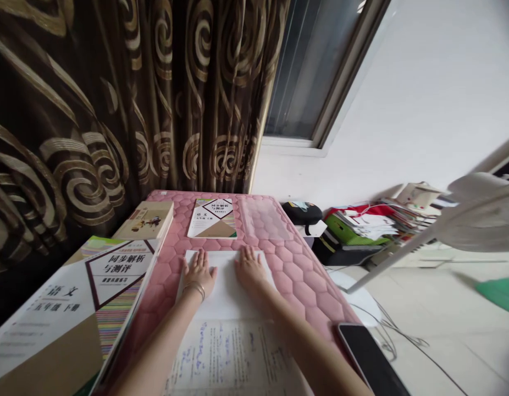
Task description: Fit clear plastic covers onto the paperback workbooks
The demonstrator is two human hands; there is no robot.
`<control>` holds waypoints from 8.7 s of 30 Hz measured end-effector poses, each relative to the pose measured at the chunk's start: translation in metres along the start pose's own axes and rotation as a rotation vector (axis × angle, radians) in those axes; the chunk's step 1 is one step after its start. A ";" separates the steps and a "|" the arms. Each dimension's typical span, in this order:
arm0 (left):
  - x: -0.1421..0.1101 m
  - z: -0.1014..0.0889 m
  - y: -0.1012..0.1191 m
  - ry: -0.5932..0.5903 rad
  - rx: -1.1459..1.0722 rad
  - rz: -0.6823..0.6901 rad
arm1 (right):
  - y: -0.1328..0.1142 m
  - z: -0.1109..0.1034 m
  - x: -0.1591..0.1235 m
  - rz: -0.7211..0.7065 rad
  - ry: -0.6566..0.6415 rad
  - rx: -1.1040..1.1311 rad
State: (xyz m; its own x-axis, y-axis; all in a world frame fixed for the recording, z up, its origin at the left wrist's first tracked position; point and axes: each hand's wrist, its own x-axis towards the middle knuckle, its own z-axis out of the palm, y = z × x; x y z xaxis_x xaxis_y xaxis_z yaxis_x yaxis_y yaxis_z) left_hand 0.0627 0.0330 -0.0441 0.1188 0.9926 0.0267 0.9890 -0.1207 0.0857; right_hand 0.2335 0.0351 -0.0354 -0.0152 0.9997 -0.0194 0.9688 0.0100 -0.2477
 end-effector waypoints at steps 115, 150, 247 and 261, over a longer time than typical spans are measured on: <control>-0.098 -0.004 -0.043 0.092 -0.189 -0.084 | -0.143 0.028 0.062 -0.083 0.106 0.102; -0.098 -0.021 -0.030 0.049 0.056 -0.105 | 0.060 -0.012 -0.087 -0.209 -0.018 0.188; -0.066 0.006 0.135 -0.103 -0.267 0.339 | 0.077 -0.012 -0.015 0.008 0.241 -0.058; -0.001 -0.005 -0.010 -0.105 -0.057 0.083 | 0.063 -0.009 -0.030 -0.013 -0.003 -0.052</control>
State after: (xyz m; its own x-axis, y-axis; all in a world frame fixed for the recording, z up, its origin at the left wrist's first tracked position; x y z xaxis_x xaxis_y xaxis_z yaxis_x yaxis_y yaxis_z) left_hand 0.0522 0.0327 -0.0405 0.2115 0.9750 -0.0678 0.9690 -0.2002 0.1445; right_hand 0.2970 0.0064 -0.0418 -0.0283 0.9994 -0.0197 0.9800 0.0239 -0.1974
